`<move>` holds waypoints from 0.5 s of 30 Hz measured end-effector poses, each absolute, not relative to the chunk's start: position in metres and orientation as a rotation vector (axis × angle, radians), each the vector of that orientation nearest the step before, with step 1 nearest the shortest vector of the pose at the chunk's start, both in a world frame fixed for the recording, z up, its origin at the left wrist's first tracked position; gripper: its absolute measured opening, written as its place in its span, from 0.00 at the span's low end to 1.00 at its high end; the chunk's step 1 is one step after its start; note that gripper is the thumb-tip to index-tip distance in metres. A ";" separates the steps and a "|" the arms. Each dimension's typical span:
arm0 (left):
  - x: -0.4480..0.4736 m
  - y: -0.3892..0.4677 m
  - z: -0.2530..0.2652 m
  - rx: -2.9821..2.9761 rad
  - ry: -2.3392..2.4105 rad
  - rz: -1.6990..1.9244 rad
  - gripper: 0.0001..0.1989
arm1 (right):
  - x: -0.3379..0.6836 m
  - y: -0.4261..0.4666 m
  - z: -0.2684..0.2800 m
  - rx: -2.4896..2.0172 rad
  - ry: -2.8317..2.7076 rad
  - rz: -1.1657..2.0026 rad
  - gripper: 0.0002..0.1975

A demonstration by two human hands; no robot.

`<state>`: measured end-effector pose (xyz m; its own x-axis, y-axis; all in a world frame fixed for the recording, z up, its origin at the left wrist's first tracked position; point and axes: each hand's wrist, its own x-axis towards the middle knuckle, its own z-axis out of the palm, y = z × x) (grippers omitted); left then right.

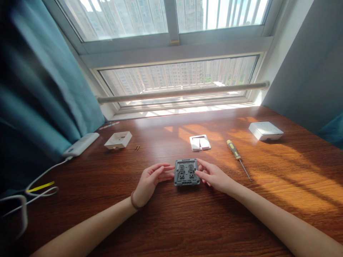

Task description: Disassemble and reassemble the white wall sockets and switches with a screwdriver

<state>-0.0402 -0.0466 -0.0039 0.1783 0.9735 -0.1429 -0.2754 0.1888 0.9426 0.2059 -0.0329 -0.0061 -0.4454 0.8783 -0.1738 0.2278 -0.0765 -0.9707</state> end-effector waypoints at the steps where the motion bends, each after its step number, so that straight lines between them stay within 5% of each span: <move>1: -0.040 -0.047 -0.003 0.940 0.962 1.100 0.16 | 0.206 -0.033 -0.005 -1.204 -1.665 1.559 0.38; 15: -0.038 -0.048 -0.001 0.942 1.004 1.072 0.17 | 0.206 -0.031 -0.004 -1.216 -1.662 1.567 0.36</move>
<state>-0.0381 -0.0477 -0.0009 0.1686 0.9696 -0.1772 -0.2408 0.2148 0.9465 0.2060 -0.0315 -0.0037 -0.4418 0.8770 -0.1891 0.2400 -0.0876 -0.9668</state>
